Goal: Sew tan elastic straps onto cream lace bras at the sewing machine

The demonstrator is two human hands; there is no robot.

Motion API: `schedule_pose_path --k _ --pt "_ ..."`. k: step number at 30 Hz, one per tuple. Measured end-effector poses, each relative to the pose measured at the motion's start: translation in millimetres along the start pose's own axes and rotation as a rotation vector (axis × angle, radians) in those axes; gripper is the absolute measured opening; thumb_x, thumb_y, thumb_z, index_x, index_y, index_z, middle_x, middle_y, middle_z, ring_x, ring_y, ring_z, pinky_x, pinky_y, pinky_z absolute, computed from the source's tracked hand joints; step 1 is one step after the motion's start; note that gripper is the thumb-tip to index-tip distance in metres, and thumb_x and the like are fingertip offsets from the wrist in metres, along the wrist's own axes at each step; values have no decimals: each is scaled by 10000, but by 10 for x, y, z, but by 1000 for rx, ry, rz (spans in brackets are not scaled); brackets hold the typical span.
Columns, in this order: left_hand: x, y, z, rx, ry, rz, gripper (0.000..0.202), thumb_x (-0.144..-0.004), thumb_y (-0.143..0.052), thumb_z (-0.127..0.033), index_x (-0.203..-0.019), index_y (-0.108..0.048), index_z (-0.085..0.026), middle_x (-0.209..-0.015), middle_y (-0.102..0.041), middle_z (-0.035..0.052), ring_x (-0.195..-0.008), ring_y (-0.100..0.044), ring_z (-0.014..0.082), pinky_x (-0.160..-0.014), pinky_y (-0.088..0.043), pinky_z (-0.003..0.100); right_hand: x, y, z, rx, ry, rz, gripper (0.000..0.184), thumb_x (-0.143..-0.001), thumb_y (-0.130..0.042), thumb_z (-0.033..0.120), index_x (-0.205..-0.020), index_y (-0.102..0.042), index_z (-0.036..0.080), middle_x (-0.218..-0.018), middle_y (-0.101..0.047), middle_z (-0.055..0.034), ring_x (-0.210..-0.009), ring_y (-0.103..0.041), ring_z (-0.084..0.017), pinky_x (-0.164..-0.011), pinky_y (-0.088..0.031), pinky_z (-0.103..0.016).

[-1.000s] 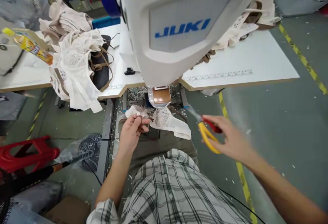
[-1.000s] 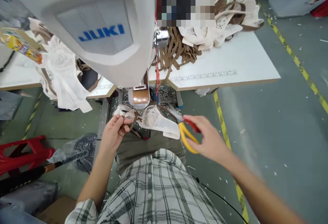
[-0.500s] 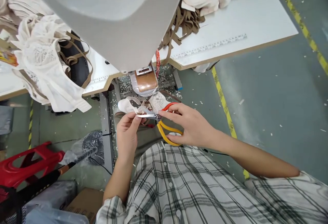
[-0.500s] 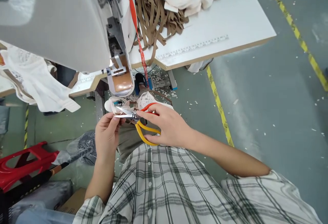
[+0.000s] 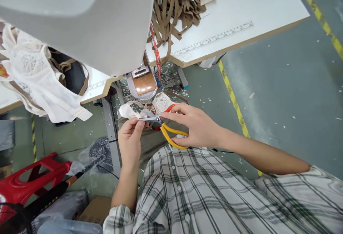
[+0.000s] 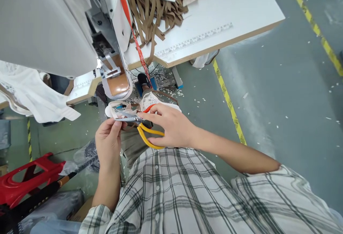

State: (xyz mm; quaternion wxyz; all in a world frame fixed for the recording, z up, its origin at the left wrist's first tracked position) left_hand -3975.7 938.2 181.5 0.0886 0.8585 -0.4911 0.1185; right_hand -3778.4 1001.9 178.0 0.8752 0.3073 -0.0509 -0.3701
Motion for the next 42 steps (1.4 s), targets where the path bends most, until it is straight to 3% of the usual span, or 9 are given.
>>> schedule_pose_path --k 6,11,18,25,31,37,42 --pt "16 -39 13 -38 -85 -15 125 -810 -797 -308 -907 -788 -229 -890 -766 12 -793 -699 137 -758 -579 238 -69 -14 -88 -26 -96 -105 519 -804 -720 358 -1316 -651 312 -1090 -646 -64 -967 -646 -219 -818 -548 -363" --pt "32 -78 27 -34 -149 -35 60 -828 -779 -281 -872 -782 -241 -912 -766 0 -876 -709 146 -834 -577 250 -134 -63 -92 -60 -120 -162 504 -776 -736 355 -1275 -692 295 -1113 -620 -73 -961 -639 -211 -821 -546 -349" --pt "31 -39 142 -9 -96 -45 129 -817 -790 -320 -905 -770 -228 -901 -759 7 -827 -702 138 -796 -574 243 -59 -99 -227 -60 -196 -158 505 -748 -759 374 -1247 -709 317 -1122 -613 -75 -931 -631 -219 -812 -549 -370" --pt "12 -46 197 -5 -55 -26 156 -782 -819 -341 -862 -758 -221 -925 -762 12 -868 -708 150 -808 -574 251 -79 -159 -201 -86 -188 -178 531 -721 -777 350 -1247 -712 313 -1100 -613 -66 -914 -625 -205 -802 -546 -350" --pt "6 -26 229 88 10 -50 225 -693 -883 -351 -810 -746 -217 -816 -753 -8 -713 -689 122 -715 -574 233 -13 -150 -260 -91 -239 -157 488 -731 -766 362 -1214 -733 309 -1131 -616 -74 -941 -641 -218 -809 -543 -364" --pt "24 -88 304 48 39 21 202 -743 -847 -360 -825 -739 -210 -868 -751 10 -783 -692 140 -755 -571 255 -22 -205 -212 -149 -219 -139 506 -716 -774 332 -1220 -730 314 -1087 -624 -58 -948 -636 -211 -838 -542 -355" --pt "-20 -41 373 158 130 -26 226 -688 -888 -319 -780 -723 -194 -787 -724 0 -761 -695 129 -693 -561 221 76 -91 -502 -191 -360 -260 432 -779 -732 356 -1205 -739 286 -1070 -628 -66 -852 -623 -190 -765 -545 -358"
Point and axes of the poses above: each hand's wrist, its own x-axis away from the middle knuckle, its own y-axis out of the back of the hand, z = x × y, the point moved 7 cm from there along -x, towards the middle knuckle
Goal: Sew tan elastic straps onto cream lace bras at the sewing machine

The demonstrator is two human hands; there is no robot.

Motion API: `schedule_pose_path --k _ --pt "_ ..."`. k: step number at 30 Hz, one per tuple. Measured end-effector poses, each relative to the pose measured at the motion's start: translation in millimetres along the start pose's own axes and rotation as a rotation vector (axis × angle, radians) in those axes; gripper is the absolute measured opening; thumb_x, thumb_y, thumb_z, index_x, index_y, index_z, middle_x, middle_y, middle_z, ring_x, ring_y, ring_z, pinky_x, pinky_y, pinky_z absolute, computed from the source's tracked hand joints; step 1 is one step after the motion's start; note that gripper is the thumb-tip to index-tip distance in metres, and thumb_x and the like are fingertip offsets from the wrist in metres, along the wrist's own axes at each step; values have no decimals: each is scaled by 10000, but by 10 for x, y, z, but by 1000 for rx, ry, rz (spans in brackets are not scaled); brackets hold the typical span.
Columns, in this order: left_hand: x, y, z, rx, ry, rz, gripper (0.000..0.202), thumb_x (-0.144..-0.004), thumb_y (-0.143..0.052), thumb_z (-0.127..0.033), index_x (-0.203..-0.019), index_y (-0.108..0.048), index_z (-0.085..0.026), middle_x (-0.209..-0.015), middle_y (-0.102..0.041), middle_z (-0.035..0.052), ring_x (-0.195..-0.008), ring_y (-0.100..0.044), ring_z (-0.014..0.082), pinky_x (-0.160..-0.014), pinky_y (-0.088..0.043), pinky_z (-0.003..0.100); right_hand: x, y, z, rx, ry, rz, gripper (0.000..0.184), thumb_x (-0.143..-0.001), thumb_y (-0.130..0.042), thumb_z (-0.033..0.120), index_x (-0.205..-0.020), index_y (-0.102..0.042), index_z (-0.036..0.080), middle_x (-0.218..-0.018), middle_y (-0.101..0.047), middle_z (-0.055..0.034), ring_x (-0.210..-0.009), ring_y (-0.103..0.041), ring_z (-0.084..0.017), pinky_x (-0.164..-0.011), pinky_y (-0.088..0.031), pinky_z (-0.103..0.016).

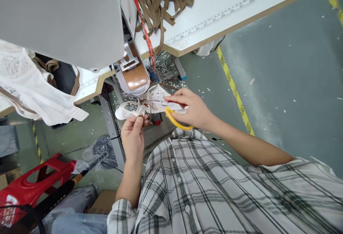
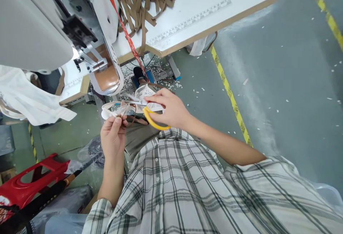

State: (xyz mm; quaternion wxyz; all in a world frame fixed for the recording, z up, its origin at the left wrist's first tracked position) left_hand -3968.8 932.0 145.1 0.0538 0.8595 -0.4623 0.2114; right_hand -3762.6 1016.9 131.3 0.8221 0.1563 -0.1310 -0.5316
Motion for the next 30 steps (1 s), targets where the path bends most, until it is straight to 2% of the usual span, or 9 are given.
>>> schedule_pose_path --k 2,4,7,14,24,27,30 --pt "-14 -3 2 38 32 0 220 -686 -891 -299 -776 -726 -184 -790 -720 4 -759 -692 121 -678 -554 205 -4 103 -56 2 -16 -60 436 -783 -727 344 -1215 -730 286 -1067 -625 -69 -805 -605 -182 -710 -540 -351" --pt "-18 -16 -6 58 46 8 208 -697 -885 -293 -778 -730 -179 -791 -719 7 -751 -686 115 -675 -550 200 9 142 -19 22 23 -62 442 -773 -741 342 -1212 -728 289 -1070 -628 -68 -835 -615 -192 -729 -544 -357" --pt "-19 -27 -21 61 46 11 198 -704 -879 -293 -782 -735 -180 -809 -730 15 -737 -680 113 -673 -549 204 64 97 123 95 112 -10 452 -760 -754 347 -1207 -729 282 -1073 -632 -70 -908 -639 -213 -787 -547 -373" --pt "-1 -33 -53 20 -20 19 129 -762 -837 -272 -837 -768 -194 -862 -760 14 -677 -661 90 -665 -546 195 148 -30 309 204 221 30 471 -771 -739 358 -1234 -715 278 -1072 -631 -77 -882 -636 -193 -752 -534 -343" --pt "48 -16 -134 -223 -228 -42 122 -809 -791 -302 -887 -776 -210 -888 -757 10 -789 -684 132 -751 -572 238 93 -56 325 188 218 33 453 -774 -738 344 -1222 -721 276 -1049 -632 -72 -889 -636 -199 -749 -532 -345" --pt "56 -12 -123 -240 -236 -34 112 -810 -787 -303 -880 -780 -215 -895 -759 12 -817 -695 140 -783 -576 249 69 -82 295 178 207 39 442 -772 -740 352 -1209 -729 284 -1052 -634 -66 -902 -638 -202 -761 -536 -345" --pt "64 -3 -82 -203 -181 -16 116 -792 -804 -296 -872 -775 -217 -879 -758 14 -823 -706 147 -764 -573 246 15 -2 155 193 119 -36 426 -784 -727 370 -1199 -739 272 -1065 -640 -72 -874 -635 -200 -749 -536 -348"
Point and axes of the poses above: each hand's wrist, its own x-axis away from the middle knuckle, its own y-axis out of the back of the hand, z = x × y, the point moved 7 cm from there along -x, towards the middle knuckle
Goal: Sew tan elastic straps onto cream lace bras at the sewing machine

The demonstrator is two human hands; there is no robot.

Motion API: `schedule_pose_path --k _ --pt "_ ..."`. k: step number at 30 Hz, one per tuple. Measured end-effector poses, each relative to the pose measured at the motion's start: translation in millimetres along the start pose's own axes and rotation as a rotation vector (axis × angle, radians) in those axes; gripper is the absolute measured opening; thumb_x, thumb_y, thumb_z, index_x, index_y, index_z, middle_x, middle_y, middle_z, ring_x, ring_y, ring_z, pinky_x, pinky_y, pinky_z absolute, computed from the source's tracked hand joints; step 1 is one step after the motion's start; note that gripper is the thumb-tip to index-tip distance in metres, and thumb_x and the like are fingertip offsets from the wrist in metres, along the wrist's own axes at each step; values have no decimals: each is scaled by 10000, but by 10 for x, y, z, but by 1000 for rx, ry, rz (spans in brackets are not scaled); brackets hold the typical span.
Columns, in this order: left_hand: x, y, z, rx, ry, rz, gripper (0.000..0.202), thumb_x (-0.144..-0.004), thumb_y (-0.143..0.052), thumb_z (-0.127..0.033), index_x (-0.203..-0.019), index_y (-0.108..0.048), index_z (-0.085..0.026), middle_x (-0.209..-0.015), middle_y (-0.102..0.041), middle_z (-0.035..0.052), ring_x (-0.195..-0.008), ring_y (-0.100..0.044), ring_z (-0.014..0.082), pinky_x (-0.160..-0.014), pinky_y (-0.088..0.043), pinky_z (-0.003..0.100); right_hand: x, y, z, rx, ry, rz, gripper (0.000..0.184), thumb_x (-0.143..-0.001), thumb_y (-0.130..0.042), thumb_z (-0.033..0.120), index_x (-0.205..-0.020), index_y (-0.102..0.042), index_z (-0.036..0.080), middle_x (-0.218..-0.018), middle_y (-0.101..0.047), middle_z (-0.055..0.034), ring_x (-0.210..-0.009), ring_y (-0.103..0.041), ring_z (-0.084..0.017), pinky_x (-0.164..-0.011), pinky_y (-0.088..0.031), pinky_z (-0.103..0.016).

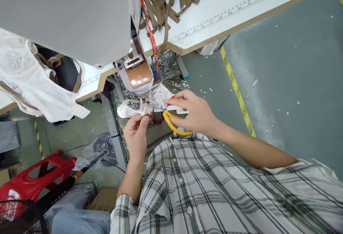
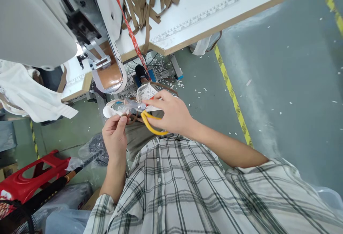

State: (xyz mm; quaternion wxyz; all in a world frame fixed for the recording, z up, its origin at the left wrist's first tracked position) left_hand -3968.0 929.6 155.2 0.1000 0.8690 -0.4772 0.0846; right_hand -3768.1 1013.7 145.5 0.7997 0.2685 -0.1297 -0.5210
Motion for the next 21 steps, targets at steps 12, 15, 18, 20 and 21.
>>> schedule_pose_path --k 12,15,18,20,21 --pt "-263 341 33 -24 153 -22 291 -767 -816 -357 -931 -671 -166 -772 -735 22 -648 -664 112 -635 -532 212 -610 1119 -985 279 -285 -240 487 -765 -702 380 -1238 -726 269 -1022 -646 -98 -938 -598 -264 -816 -498 -411" --pt "-368 474 23 -74 170 -27 337 -724 -849 -367 -919 -673 -154 -754 -746 33 -630 -654 117 -635 -529 213 -1177 1542 -1287 362 -326 -311 481 -774 -679 387 -1227 -719 230 -1065 -645 -119 -1026 -586 -299 -860 -487 -430" --pt "-405 500 -51 -70 173 -17 356 -705 -864 -374 -909 -676 -150 -746 -748 32 -610 -633 106 -633 -519 205 -1614 1783 -1412 417 -295 -277 463 -779 -684 401 -1194 -708 198 -1149 -629 -132 -1028 -575 -305 -869 -472 -444" --pt "-362 475 -124 -47 167 -17 356 -712 -860 -384 -904 -679 -146 -749 -749 32 -603 -627 99 -626 -513 201 -1672 1735 -1229 424 -183 -296 410 -839 -643 442 -1148 -706 181 -1128 -645 -136 -1072 -560 -301 -884 -453 -428" --pt "-329 449 -155 -23 172 -12 352 -716 -857 -388 -900 -681 -145 -756 -751 35 -602 -628 97 -624 -511 201 -1608 1647 -1060 403 -111 -329 382 -882 -599 462 -1116 -707 180 -1092 -660 -134 -1085 -560 -289 -884 -447 -412"
Point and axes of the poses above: each hand's wrist, its own x-axis away from the middle knuckle, its own y-axis out of the back of the hand, z = x × y, the point moved 7 cm from there along -x, towards the middle knuckle
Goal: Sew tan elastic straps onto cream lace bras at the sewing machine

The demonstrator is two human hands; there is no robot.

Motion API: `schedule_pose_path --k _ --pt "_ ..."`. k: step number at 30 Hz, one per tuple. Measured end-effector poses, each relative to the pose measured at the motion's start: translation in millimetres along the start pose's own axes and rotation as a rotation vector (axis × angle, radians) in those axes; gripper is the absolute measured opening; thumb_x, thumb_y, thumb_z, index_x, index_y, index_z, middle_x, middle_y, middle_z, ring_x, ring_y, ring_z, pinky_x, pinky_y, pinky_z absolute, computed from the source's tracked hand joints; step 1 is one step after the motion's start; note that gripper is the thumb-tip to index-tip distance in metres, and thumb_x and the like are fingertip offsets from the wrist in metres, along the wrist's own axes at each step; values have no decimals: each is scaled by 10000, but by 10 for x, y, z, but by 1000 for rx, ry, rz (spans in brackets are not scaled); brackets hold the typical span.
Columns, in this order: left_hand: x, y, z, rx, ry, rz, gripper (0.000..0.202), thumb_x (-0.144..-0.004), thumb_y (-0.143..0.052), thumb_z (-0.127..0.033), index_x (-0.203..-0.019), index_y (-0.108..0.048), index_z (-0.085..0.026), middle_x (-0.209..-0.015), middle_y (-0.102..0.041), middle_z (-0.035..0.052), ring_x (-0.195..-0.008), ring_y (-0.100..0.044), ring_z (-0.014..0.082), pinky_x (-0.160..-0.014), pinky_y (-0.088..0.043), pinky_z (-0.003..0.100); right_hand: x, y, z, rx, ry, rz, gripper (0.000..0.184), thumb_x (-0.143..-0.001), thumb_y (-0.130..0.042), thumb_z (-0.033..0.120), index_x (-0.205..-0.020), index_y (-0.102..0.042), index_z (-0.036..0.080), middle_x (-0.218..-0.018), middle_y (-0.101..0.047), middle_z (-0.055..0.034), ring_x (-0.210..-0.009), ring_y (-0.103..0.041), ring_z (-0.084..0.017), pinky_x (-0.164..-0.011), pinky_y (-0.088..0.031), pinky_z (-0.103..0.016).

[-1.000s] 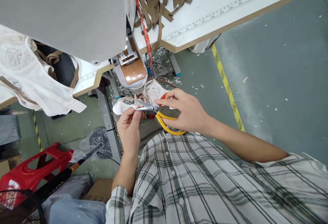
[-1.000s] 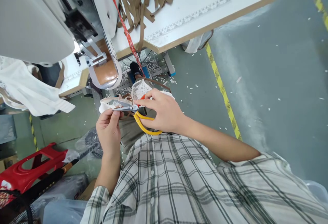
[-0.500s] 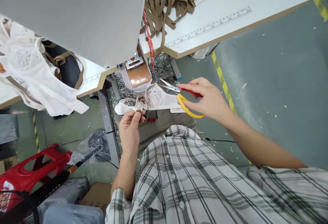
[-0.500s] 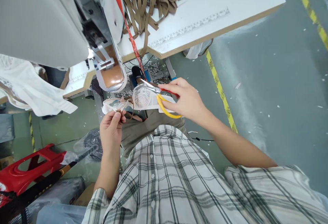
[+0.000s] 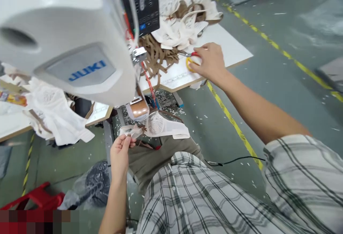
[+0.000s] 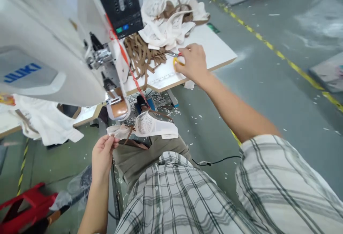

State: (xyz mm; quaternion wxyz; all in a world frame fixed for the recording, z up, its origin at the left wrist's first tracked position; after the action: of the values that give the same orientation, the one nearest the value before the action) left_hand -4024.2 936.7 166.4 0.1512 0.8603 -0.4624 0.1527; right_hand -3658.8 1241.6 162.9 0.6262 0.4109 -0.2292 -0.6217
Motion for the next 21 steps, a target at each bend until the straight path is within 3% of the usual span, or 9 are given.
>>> schedule_pose_path --k 2,3,6,9,14,19,21 --pt "71 -74 -32 68 25 24 341 -716 -858 -387 -892 -692 -147 -778 -758 43 -608 -637 97 -625 -510 203 387 -13 448 -125 119 -56 366 -959 -488 475 -1038 -716 199 -986 -686 -111 -1047 -598 -237 -842 -455 -361" --pt "99 -118 -39 100 44 40 335 -714 -860 -383 -894 -701 -150 -794 -763 49 -618 -645 100 -632 -514 206 643 -37 690 -213 176 -57 294 -949 -541 451 -982 -715 217 -926 -704 -89 -945 -621 -216 -797 -473 -351" --pt "160 -237 -45 154 85 68 310 -701 -868 -373 -881 -732 -160 -832 -770 58 -656 -663 112 -655 -530 221 1457 -262 1493 -447 468 191 136 -946 -598 325 -931 -715 257 -859 -738 -11 -793 -662 -153 -701 -513 -293" --pt "208 -322 -58 174 56 91 254 -712 -860 -351 -867 -759 -177 -857 -763 44 -687 -664 114 -672 -542 228 1867 -411 1950 -641 511 229 167 -956 -596 307 -1058 -713 244 -976 -749 -36 -866 -691 -149 -732 -549 -276" --pt "252 -372 -53 159 -7 124 171 -769 -825 -319 -880 -785 -195 -807 -737 19 -704 -659 104 -688 -540 207 1855 -584 2125 -673 438 254 201 -987 -540 300 -1059 -718 240 -1004 -745 -44 -943 -693 -157 -779 -547 -280" --pt "255 -355 -5 110 -31 97 168 -770 -826 -312 -866 -781 -182 -818 -743 22 -698 -648 102 -710 -543 217 1876 -515 2136 -594 542 233 185 -976 -522 245 -899 -688 218 -925 -743 -26 -863 -670 -147 -717 -494 -273" --pt "247 -345 18 133 -16 80 174 -766 -827 -319 -856 -776 -179 -839 -755 33 -681 -643 99 -697 -543 220 1875 -515 2077 -574 518 235 183 -956 -524 237 -837 -663 223 -874 -726 -21 -830 -650 -152 -715 -478 -286"
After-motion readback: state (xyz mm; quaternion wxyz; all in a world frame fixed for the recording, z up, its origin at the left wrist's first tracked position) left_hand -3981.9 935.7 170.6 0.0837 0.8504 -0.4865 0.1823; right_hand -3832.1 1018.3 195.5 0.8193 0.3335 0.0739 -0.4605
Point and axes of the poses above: each hand's wrist, its own x-axis away from the middle knuckle, its own y-axis out of the back of the hand, z = x × y, the point moved 7 cm from there along -x, towards the middle knuckle
